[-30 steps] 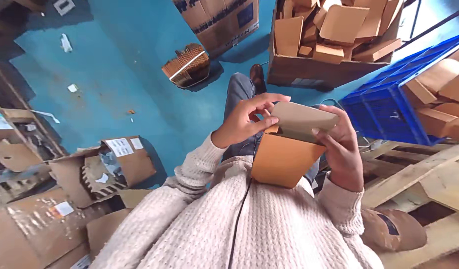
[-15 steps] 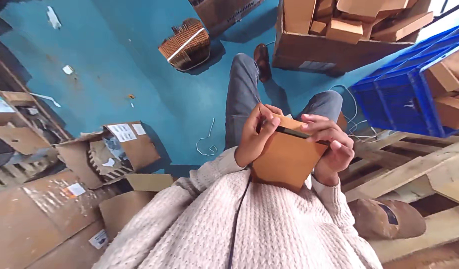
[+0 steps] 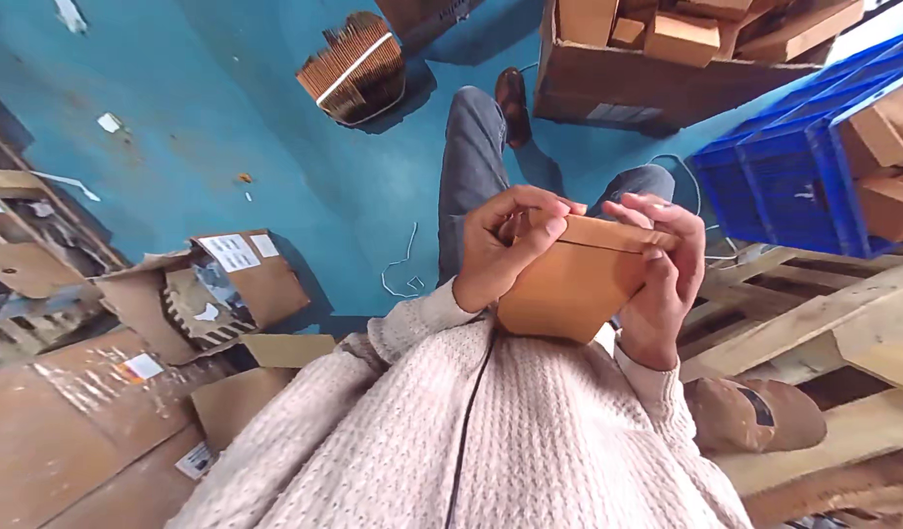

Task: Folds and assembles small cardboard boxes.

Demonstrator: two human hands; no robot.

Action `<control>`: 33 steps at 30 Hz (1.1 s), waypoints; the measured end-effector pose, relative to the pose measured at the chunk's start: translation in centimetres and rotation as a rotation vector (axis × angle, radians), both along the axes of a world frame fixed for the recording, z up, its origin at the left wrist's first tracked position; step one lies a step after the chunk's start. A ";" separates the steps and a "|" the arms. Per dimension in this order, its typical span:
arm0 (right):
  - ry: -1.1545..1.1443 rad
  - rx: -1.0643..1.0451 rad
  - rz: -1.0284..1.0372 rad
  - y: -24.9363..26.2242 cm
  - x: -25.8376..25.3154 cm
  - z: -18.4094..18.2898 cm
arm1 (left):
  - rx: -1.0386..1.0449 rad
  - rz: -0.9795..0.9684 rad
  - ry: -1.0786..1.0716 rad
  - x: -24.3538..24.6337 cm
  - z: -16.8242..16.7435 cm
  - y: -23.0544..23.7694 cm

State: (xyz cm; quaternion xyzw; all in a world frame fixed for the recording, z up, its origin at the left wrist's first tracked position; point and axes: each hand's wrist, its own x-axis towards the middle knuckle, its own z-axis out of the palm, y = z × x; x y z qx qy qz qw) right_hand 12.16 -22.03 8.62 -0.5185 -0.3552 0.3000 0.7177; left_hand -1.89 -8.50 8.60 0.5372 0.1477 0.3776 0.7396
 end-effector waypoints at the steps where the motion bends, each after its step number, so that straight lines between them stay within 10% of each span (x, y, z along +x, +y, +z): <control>1: 0.004 0.015 -0.022 0.1 0.1 0.2 | 0.009 -0.011 -0.017 0.4 0.2 0.2; 9: -0.286 0.148 -0.236 1.1 1.1 0.8 | 0.098 -0.102 0.322 2.4 2.1 1.1; 33: -0.390 0.085 0.147 -0.7 2.8 -0.4 | 0.390 0.001 0.072 1.3 -0.9 0.2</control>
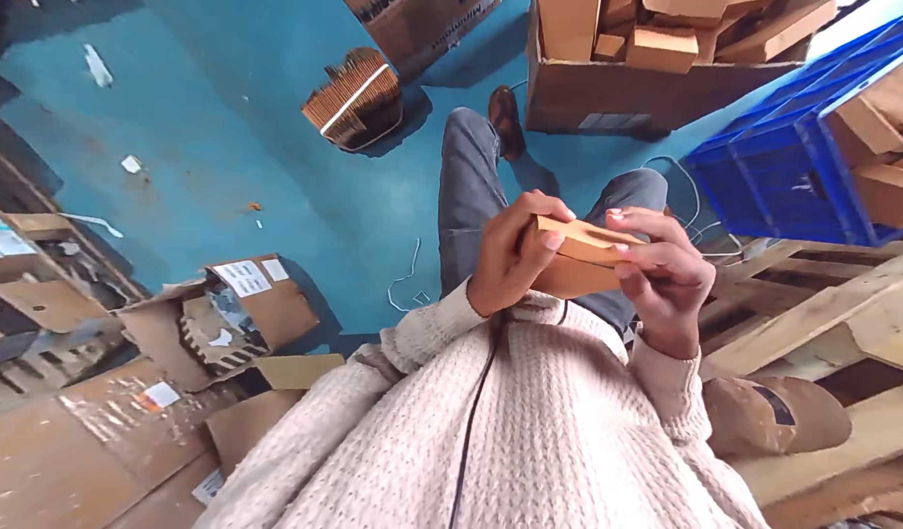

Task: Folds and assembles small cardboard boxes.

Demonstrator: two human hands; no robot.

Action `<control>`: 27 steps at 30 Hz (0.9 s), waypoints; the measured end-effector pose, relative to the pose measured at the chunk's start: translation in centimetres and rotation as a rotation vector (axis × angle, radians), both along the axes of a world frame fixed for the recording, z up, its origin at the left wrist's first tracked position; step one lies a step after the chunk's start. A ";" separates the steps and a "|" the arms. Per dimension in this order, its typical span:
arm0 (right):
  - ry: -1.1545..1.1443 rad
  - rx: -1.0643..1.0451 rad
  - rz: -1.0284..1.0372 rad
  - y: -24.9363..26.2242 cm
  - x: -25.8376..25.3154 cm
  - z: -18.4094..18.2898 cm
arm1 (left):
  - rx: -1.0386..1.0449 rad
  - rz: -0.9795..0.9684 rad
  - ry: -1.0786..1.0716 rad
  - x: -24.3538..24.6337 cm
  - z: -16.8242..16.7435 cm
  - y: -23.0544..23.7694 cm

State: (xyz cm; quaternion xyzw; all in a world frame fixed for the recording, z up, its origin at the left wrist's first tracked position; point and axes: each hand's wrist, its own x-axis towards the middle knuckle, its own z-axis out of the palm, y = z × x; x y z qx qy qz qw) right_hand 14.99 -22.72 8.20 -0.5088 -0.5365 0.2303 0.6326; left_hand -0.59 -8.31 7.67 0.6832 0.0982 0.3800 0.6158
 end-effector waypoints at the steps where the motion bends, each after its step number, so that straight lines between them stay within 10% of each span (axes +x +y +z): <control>1: 0.055 -0.014 -0.019 0.0 -0.2 -0.3 | -0.010 0.011 0.001 0.1 -0.4 0.0; 19: 0.427 -0.025 -0.224 0.4 -4.4 -2.7 | -0.163 0.052 0.153 -0.4 -0.3 -0.6; 27: 0.098 -0.053 -0.320 0.6 -4.2 -2.2 | -0.202 0.041 0.135 -1.3 -1.4 -0.9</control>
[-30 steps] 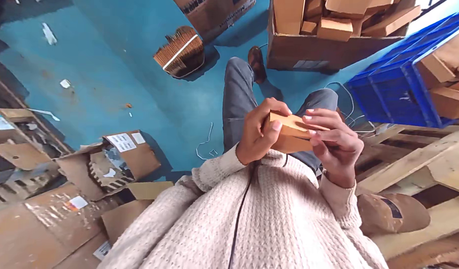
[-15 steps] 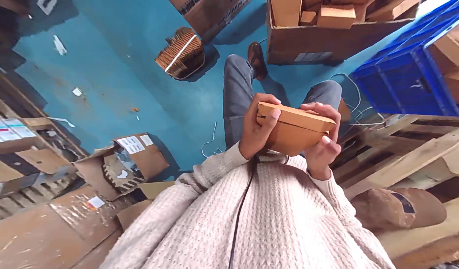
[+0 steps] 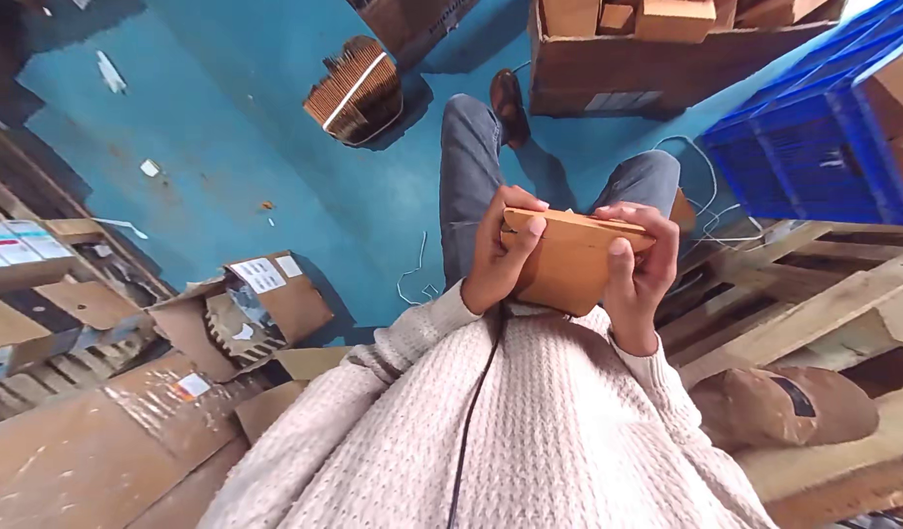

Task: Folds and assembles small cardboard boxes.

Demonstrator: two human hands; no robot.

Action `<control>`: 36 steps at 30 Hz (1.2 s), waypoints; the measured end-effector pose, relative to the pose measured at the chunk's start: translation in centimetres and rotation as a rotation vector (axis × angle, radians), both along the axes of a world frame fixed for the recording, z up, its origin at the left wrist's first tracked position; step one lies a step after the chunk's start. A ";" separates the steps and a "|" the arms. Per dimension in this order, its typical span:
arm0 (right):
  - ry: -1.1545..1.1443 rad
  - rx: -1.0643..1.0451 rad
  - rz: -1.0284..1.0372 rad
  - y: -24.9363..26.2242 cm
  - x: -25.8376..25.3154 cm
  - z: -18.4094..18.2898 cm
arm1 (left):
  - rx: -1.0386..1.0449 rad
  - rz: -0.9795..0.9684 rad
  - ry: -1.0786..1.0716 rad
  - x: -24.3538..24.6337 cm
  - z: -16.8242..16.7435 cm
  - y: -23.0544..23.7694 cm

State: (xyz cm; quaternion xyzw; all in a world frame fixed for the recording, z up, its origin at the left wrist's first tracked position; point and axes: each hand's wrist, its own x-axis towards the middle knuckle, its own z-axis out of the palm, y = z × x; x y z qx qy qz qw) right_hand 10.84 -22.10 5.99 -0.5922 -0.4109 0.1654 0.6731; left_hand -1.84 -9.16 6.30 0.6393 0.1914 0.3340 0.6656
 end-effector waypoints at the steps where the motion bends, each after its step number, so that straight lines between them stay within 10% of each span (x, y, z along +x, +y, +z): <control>1: -0.032 0.011 -0.003 0.1 0.1 0.2 | -0.024 -0.006 -0.010 -0.2 0.0 0.0; 36: 0.268 0.147 0.079 -0.8 0.1 -3.3 | 0.073 -0.021 -0.127 0.3 -2.6 -0.8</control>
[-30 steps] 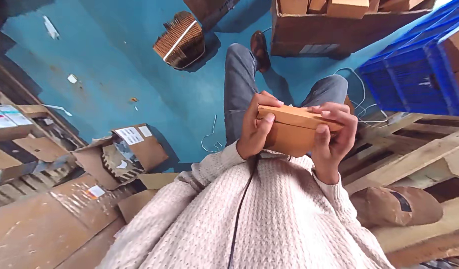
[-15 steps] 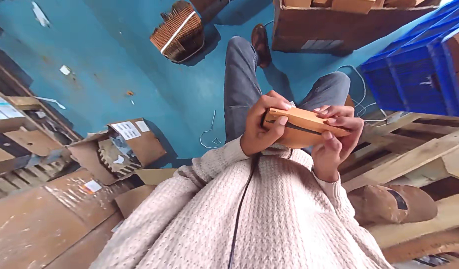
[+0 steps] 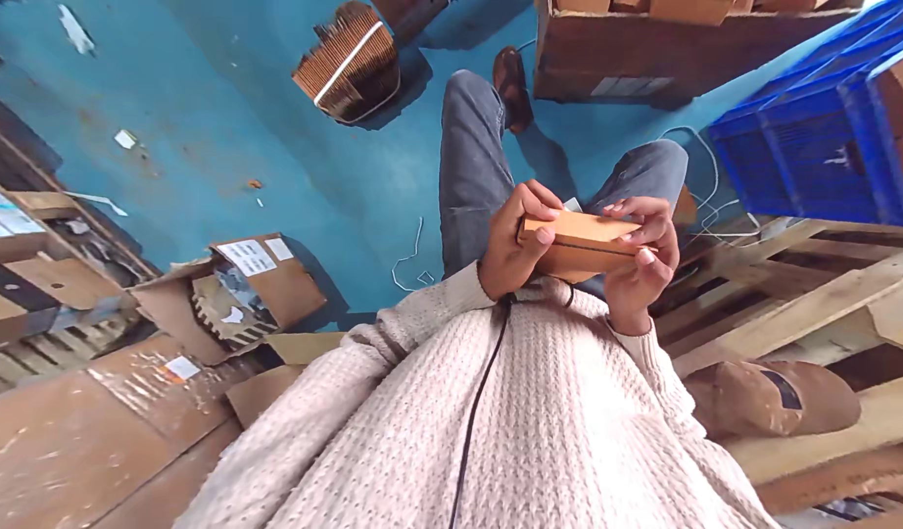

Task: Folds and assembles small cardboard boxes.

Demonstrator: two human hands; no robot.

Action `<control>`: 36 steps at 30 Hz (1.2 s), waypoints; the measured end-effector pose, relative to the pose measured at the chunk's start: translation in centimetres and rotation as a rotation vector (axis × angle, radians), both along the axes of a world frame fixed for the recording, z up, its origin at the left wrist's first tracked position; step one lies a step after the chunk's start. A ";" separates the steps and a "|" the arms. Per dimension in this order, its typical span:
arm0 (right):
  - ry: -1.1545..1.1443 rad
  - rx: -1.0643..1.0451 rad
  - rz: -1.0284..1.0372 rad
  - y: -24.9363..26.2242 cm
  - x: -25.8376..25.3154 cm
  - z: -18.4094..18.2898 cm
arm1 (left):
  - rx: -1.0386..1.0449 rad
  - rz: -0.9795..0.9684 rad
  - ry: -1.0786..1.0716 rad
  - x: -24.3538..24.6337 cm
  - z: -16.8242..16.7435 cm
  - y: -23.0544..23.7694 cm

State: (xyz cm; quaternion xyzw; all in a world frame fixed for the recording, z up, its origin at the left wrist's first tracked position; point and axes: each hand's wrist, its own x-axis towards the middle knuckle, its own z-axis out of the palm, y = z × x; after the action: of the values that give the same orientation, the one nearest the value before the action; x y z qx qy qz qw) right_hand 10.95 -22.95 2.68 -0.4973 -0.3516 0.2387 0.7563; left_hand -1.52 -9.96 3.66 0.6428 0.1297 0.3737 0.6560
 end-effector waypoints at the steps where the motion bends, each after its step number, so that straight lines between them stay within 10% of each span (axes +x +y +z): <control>1: -0.004 -0.008 -0.005 0.1 0.0 0.1 | 0.006 0.004 0.012 0.1 0.0 0.0; 15: 0.076 0.018 -0.134 1.1 1.4 1.0 | -0.237 -0.193 0.030 1.0 0.6 1.6; 20: 0.085 -0.049 -0.197 1.4 1.6 0.7 | -0.283 -0.176 0.340 1.0 -0.1 2.0; 29: -0.747 -0.377 -0.109 0.1 2.0 0.4 | -0.322 0.033 0.357 2.0 -1.0 1.6; 36: -0.657 -0.550 -0.104 0.6 3.9 4.4 | -0.208 -0.076 0.446 4.4 2.7 5.0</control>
State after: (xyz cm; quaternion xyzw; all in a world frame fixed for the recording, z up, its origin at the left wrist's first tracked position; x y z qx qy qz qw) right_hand 14.89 -22.31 7.04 -0.7470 -0.4715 0.1143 0.4546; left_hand 2.90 -5.00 6.39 0.6428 0.2849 0.1824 0.6873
